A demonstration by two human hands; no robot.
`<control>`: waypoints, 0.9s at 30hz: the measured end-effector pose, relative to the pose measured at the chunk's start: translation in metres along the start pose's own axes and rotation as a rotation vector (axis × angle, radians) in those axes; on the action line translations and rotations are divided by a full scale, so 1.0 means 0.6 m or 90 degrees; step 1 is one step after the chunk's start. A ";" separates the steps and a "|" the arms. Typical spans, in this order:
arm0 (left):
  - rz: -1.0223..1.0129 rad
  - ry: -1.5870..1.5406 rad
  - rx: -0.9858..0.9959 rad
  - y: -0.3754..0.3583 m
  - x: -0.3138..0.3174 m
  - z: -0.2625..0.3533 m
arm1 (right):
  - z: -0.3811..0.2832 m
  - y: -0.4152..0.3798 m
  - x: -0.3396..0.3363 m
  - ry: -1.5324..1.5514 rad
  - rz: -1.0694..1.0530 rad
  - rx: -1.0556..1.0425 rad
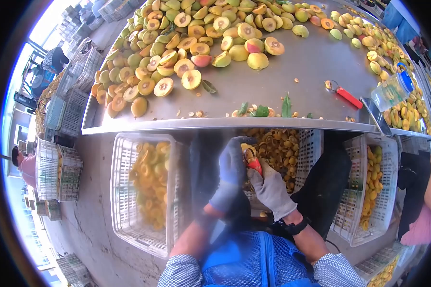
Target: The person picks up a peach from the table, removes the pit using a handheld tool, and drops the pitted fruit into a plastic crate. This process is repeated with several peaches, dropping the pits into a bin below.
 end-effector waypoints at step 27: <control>-0.101 -0.048 -0.132 0.009 -0.008 0.020 | 0.037 -0.016 0.028 0.453 -0.190 0.104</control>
Point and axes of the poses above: each hand's wrist, its own y-axis towards the middle knuckle, its own x-axis out of the palm, z = x × y, the point moved 1 cm from there along y, towards the middle knuckle, and after that the axes turned 14 degrees about -z, right-handed, at the moved point
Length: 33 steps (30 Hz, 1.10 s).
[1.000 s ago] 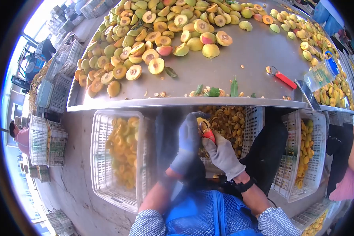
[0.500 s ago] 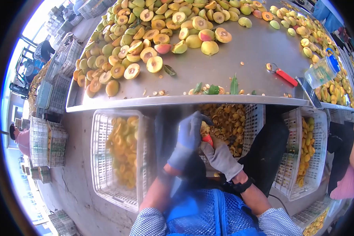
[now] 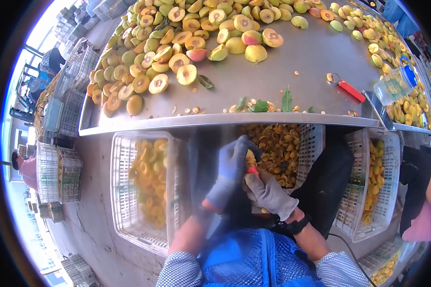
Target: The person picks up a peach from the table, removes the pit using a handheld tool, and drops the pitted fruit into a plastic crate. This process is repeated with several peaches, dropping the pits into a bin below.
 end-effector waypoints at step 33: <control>0.125 0.623 0.129 -0.068 -0.155 0.081 | 0.000 -0.044 -0.064 0.918 0.087 0.174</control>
Point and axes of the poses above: each hand's wrist, its own y-axis towards the middle knuckle, its own x-axis out of the palm, z = x × y, the point moved 1 cm from there along y, towards the middle knuckle, and after that the axes turned 14 degrees about -z, right-handed, at the moved point
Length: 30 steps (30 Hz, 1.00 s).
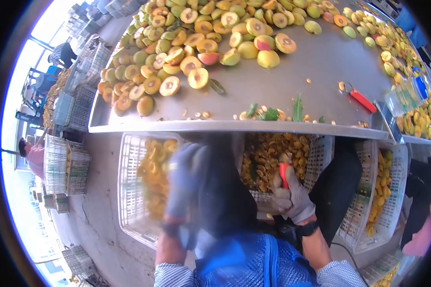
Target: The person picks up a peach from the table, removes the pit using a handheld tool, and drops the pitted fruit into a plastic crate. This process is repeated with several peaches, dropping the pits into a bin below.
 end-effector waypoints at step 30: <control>0.007 -0.760 -0.083 0.016 0.061 0.163 | 0.058 0.011 0.106 -1.123 -0.082 -0.525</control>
Point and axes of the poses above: each hand's wrist, its own y-axis towards the middle knuckle, its own x-axis out of the palm, z = x × y, the point moved 1 cm from there along y, towards the middle knuckle, and after that the axes turned 14 degrees about -z, right-handed, at the moved point
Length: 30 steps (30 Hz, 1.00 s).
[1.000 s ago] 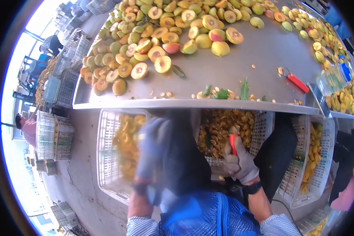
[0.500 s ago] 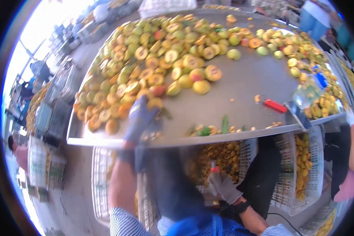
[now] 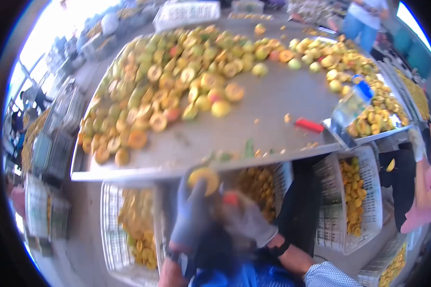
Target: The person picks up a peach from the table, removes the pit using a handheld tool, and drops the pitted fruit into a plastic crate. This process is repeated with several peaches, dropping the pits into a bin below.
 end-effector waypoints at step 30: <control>-0.365 0.601 0.060 0.063 -0.040 -0.074 | 0.088 -0.012 0.013 0.112 -0.161 0.145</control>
Point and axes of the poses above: each hand's wrist, its own y-axis towards the middle knuckle, its own x-axis out of the palm, z = x × y, the point moved 1 cm from there along y, towards the middle knuckle, and after that the axes turned 14 degrees about -z, right-handed, at the moved point
